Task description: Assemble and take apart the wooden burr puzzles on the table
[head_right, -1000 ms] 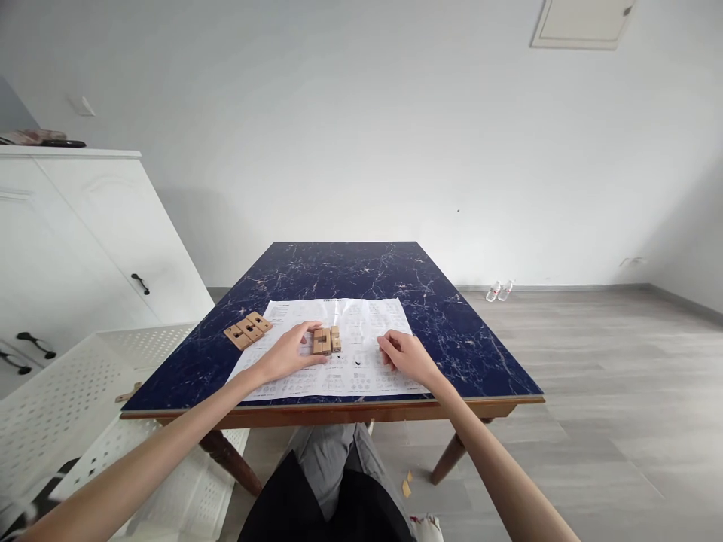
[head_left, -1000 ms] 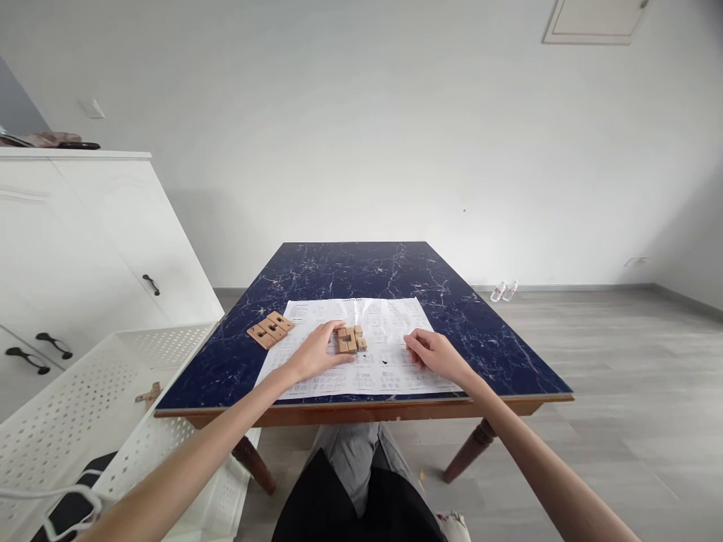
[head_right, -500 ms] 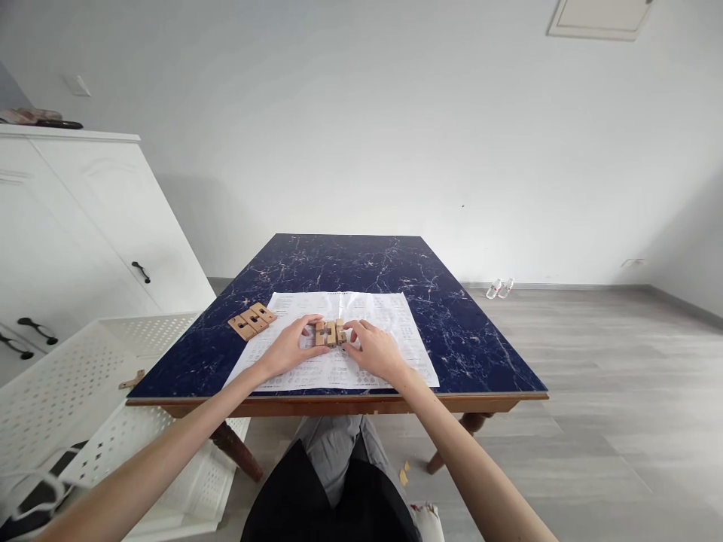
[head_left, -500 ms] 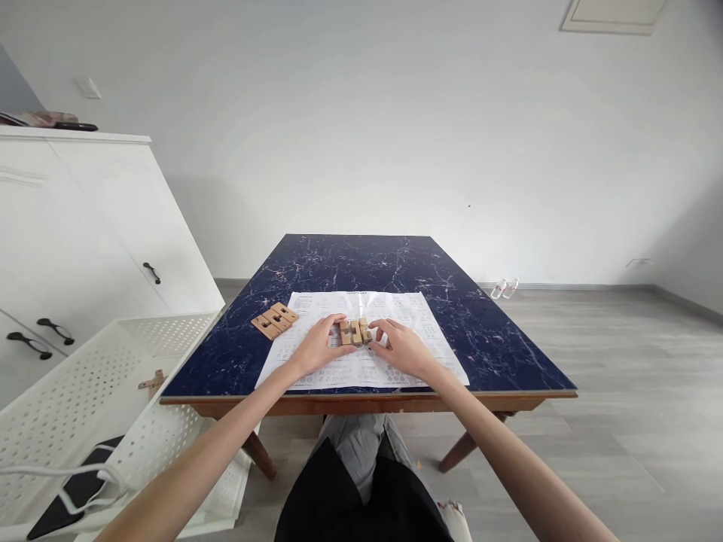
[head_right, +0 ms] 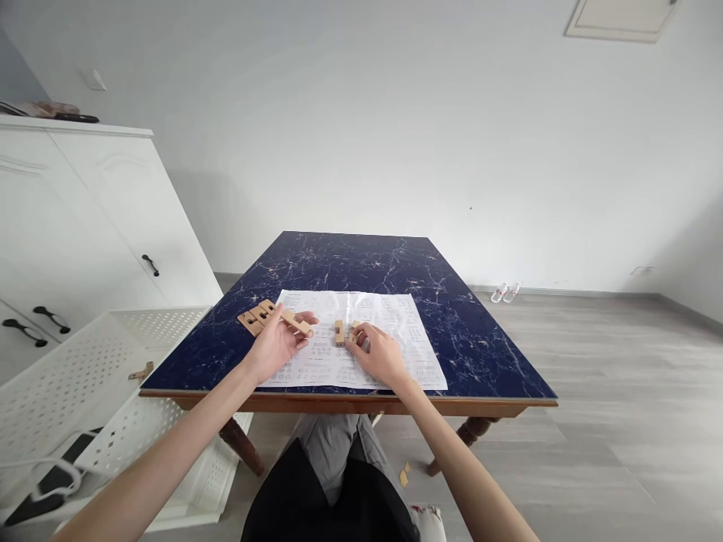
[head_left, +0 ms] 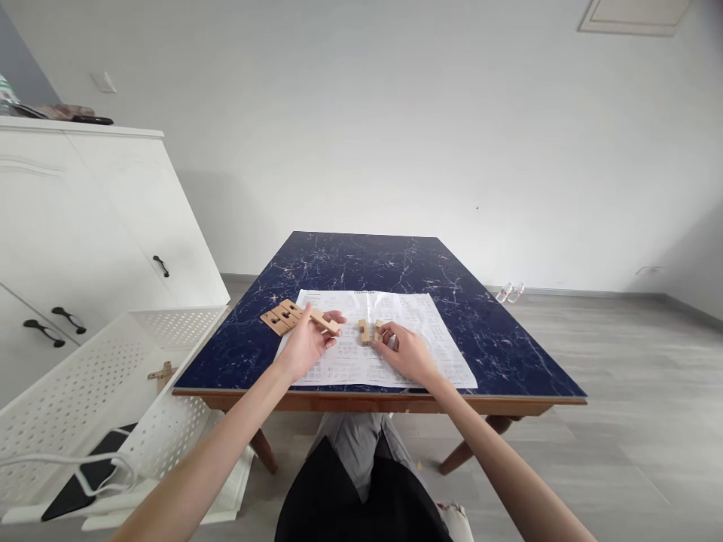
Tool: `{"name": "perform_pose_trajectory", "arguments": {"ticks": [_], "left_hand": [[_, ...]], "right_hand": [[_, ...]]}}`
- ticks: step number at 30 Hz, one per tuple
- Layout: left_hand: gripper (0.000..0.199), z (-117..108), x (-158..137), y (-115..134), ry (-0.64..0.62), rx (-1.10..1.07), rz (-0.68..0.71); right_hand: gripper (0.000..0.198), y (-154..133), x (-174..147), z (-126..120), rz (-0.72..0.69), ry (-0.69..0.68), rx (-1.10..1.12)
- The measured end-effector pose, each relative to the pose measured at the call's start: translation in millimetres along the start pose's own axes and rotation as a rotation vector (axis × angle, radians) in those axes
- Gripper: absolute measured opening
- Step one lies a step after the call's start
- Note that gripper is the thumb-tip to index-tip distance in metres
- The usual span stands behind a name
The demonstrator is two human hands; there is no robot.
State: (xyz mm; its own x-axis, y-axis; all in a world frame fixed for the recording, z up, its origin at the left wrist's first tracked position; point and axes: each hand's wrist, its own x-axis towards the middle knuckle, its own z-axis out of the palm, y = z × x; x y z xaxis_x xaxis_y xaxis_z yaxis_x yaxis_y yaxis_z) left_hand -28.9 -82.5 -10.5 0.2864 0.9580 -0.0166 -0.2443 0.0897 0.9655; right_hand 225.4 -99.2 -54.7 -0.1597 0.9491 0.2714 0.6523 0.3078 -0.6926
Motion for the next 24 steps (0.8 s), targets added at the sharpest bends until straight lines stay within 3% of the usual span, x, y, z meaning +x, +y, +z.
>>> {"name": "perform_pose_trajectory", "arguments": {"ticks": [3,8,12,24], "left_hand": [[0.063,2.3,2.4,1.8,-0.012,-0.116,-0.054],[0.034,5.5,4.7,-3.8,-0.043,-0.18,-0.146],[0.024,11.4,4.8,-6.6,-0.05,-0.179,-0.181],[0.034,27.3,7.2,-17.5,-0.018,-0.119,-0.193]], "right_hand": [[0.025,-1.4,-0.6,-1.8,0.003,0.009,0.048],[0.029,-1.9,-0.9,-2.8,0.018,0.043,0.119],[0.025,-3.0,-2.0,-3.6,0.025,0.064,0.164],[0.023,-0.2,-1.3,-4.8,0.07,0.139,0.293]]}}
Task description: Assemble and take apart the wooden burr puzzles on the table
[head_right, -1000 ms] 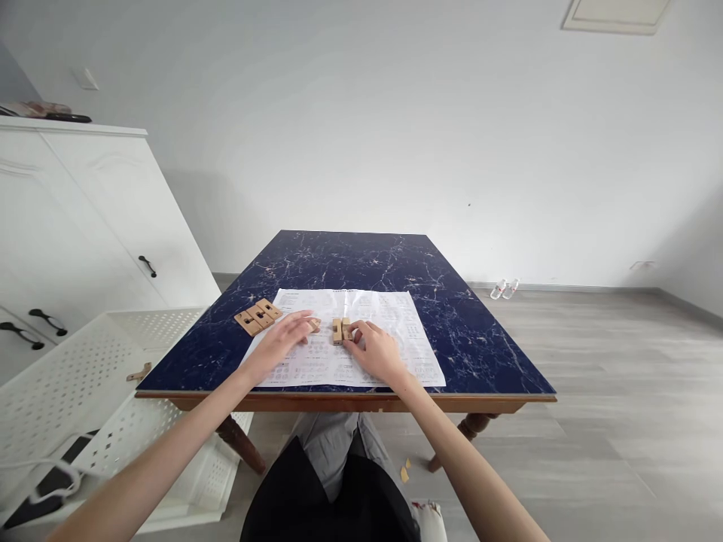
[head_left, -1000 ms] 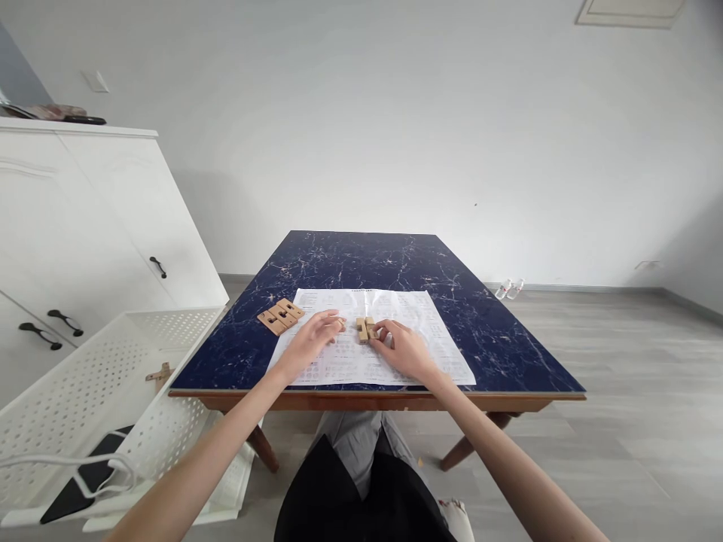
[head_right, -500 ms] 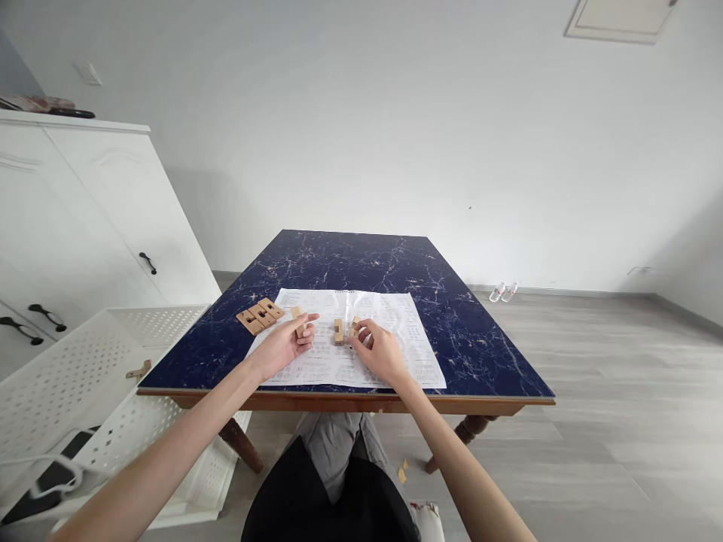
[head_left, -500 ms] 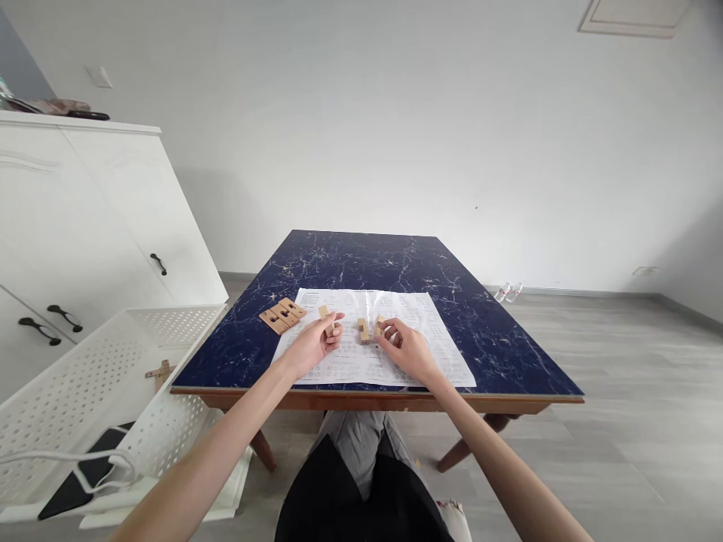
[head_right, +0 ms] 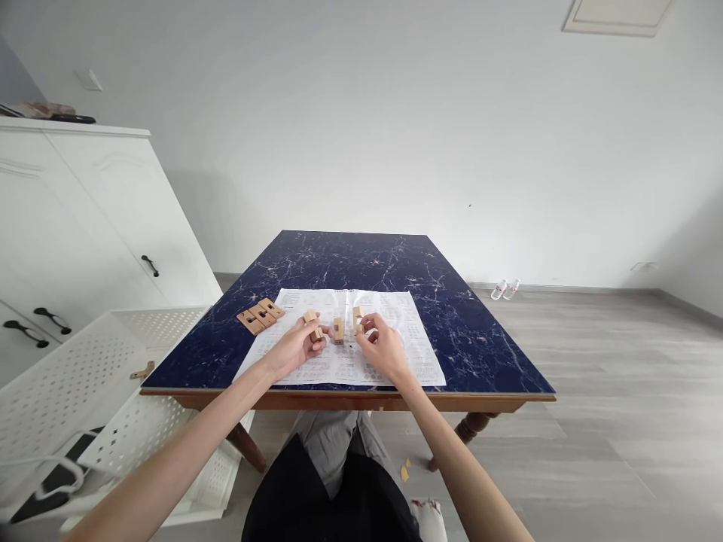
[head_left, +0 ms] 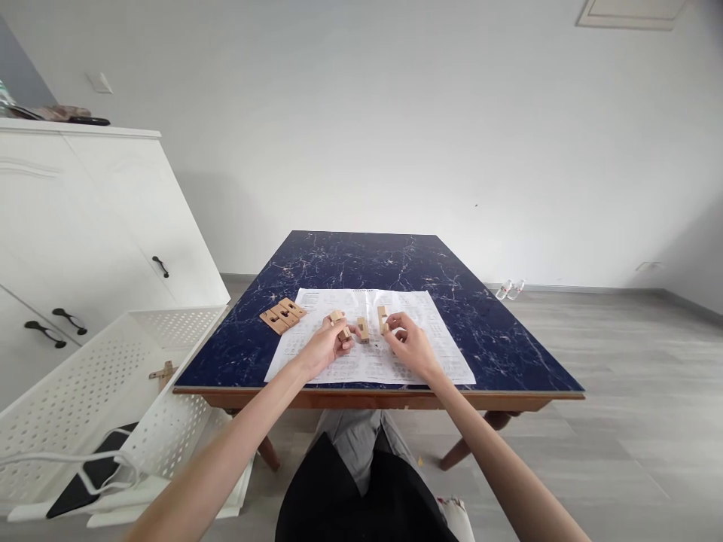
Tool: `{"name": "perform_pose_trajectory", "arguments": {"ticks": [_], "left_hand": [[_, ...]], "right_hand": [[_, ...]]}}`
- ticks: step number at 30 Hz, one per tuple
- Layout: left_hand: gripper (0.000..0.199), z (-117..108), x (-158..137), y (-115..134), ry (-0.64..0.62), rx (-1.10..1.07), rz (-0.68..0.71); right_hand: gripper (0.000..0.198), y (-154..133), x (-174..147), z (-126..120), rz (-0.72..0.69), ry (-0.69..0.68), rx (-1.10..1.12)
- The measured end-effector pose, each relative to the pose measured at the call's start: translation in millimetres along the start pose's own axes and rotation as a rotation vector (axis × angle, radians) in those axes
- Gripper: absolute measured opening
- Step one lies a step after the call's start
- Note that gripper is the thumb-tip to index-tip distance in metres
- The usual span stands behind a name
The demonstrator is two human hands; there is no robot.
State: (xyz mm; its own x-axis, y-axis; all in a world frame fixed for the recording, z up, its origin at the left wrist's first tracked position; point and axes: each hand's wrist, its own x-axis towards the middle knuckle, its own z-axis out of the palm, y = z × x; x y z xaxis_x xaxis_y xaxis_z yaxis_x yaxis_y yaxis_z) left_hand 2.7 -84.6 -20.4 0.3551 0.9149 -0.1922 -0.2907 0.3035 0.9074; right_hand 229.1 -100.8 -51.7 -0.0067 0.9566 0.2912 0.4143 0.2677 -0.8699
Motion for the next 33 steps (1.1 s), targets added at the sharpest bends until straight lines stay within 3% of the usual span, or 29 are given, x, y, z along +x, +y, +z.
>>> {"name": "perform_pose_trajectory", "arguments": {"ticks": [5,12,18,26,33], "left_hand": [[0.032,2.2,5.1,-6.3,0.035,-0.019,0.02],[0.018,-4.9,5.9,-7.1,-0.009,-0.017,0.035],[0.012,-5.9,7.1,-14.1,-0.041,-0.013,0.066],[0.025,-4.2,5.2,-17.6,-0.098,0.009,0.138],[0.032,-4.0,4.5,-19.6,-0.133,0.005,0.161]], "right_hand": [[0.03,6.8,0.0,-4.1,0.025,-0.004,0.091],[0.041,15.2,3.1,-6.6,0.041,-0.001,0.21],[0.047,3.7,-1.5,-8.4,0.047,-0.057,0.298],[0.04,-21.0,-1.8,17.7,0.002,-0.135,0.424],[0.04,-18.8,3.5,34.3,-0.011,-0.075,0.422]]}}
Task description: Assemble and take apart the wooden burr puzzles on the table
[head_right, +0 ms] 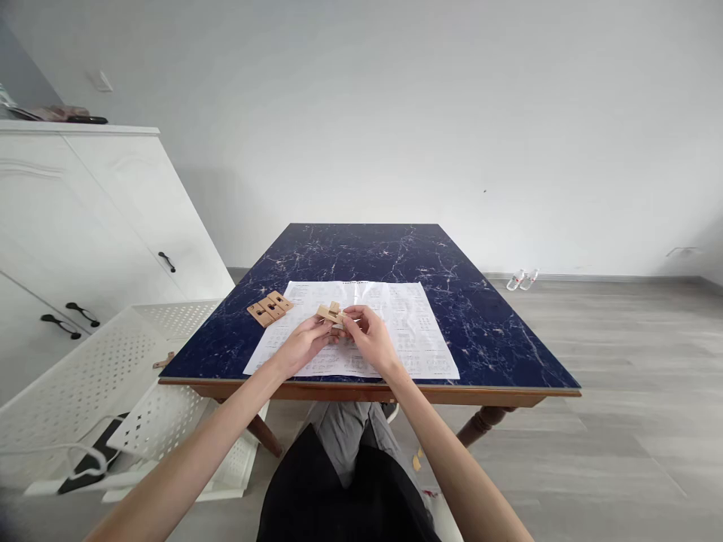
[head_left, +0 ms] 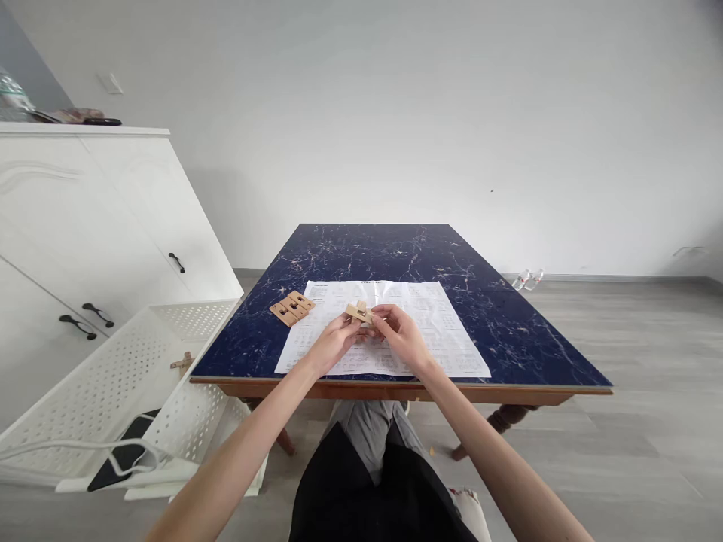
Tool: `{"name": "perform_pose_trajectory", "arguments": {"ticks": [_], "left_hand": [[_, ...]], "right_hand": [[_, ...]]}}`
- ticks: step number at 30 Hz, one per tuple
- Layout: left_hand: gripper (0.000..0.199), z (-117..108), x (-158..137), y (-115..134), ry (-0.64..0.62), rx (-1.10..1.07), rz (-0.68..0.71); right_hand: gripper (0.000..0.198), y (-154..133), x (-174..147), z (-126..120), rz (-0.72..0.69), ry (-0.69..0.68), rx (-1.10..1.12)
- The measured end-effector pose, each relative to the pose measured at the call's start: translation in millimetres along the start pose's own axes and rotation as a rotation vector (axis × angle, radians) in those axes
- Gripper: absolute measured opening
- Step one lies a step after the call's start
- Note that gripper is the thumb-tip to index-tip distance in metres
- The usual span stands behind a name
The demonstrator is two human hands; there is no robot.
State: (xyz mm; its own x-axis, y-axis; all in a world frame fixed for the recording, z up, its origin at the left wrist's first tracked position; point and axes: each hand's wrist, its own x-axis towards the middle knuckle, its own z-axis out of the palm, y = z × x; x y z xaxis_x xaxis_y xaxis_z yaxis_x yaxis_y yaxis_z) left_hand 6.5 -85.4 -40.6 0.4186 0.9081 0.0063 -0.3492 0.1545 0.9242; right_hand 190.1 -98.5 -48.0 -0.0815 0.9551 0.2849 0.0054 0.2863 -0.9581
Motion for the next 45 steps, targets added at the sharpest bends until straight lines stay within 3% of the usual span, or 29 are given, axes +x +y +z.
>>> {"name": "perform_pose_trajectory", "arguments": {"ticks": [11,23,36,45], "left_hand": [[0.034,2.9,-1.1,2.5,-0.041,0.011,-0.001],[0.038,3.1,-4.2,-0.1,-0.088,0.054,-0.004],[0.05,7.1,-9.5,3.1,-0.129,0.176,0.039],[0.054,14.6,-15.1,9.7,-0.158,0.307,0.078]], "right_hand": [[0.03,8.8,-0.7,4.7,-0.039,0.11,-0.008],[0.023,-14.4,-7.8,5.0,-0.09,0.149,-0.213],[0.036,-6.5,-3.7,-5.2,-0.01,0.096,-0.138],[0.044,-20.6,-8.0,-17.7,0.024,0.027,-0.084]]}}
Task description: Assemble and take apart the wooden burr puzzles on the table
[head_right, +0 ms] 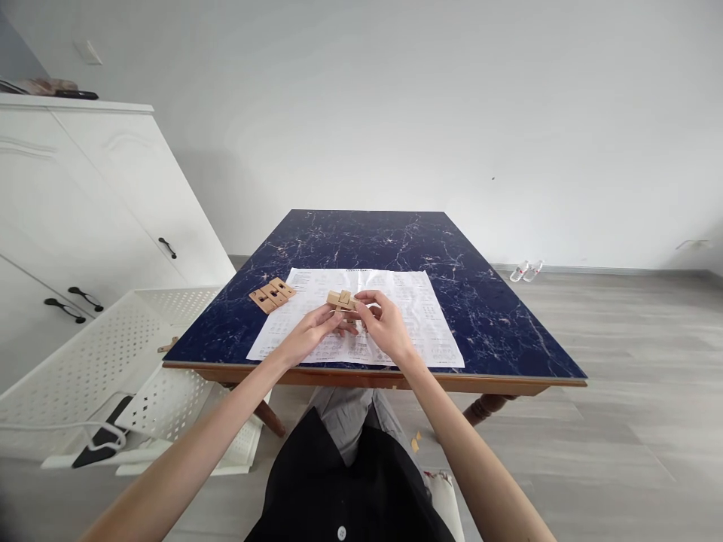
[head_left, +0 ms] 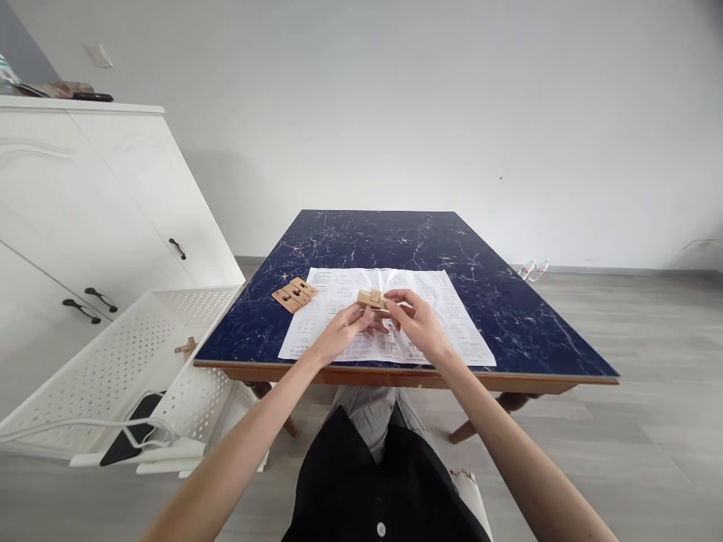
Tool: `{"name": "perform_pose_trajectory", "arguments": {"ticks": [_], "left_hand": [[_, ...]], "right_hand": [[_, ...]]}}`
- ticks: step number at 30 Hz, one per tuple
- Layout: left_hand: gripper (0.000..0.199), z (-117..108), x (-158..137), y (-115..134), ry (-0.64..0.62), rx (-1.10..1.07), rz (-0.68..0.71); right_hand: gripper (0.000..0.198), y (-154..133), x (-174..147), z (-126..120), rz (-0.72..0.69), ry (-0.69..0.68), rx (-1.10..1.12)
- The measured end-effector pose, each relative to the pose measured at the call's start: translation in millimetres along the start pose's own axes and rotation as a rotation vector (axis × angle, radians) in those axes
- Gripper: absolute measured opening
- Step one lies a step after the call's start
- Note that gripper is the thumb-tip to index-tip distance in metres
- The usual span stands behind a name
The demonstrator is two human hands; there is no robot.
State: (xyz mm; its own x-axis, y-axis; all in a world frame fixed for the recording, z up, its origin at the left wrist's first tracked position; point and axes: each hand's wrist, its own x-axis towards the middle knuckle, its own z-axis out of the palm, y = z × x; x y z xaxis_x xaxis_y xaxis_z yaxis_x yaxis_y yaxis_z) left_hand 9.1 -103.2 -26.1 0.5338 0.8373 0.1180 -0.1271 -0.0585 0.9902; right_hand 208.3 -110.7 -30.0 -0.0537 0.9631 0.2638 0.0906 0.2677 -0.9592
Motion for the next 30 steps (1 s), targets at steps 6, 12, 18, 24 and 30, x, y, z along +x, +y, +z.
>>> {"name": "perform_pose_trajectory", "arguments": {"ticks": [6,12,18,24,30], "left_hand": [[0.052,0.2,1.7,-1.6,-0.013,0.038,0.019],[0.052,0.5,1.6,-1.7,-0.026,0.049,0.026],[0.049,1.5,1.3,2.8,-0.033,0.061,0.005],[0.048,2.1,1.9,3.1,-0.008,0.029,-0.014],[0.05,-1.9,4.8,-4.4,0.097,-0.091,-0.03]], "right_hand": [[0.039,-8.0,-0.1,-6.4,0.062,-0.039,0.017],[0.038,-11.0,0.2,-11.4,0.11,-0.047,0.065],[0.035,-8.3,1.3,-13.4,0.16,-0.055,0.096],[0.038,-1.8,8.2,-11.6,0.173,-0.082,0.09],[0.039,1.3,18.3,-9.2,0.118,-0.068,-0.011]]}}
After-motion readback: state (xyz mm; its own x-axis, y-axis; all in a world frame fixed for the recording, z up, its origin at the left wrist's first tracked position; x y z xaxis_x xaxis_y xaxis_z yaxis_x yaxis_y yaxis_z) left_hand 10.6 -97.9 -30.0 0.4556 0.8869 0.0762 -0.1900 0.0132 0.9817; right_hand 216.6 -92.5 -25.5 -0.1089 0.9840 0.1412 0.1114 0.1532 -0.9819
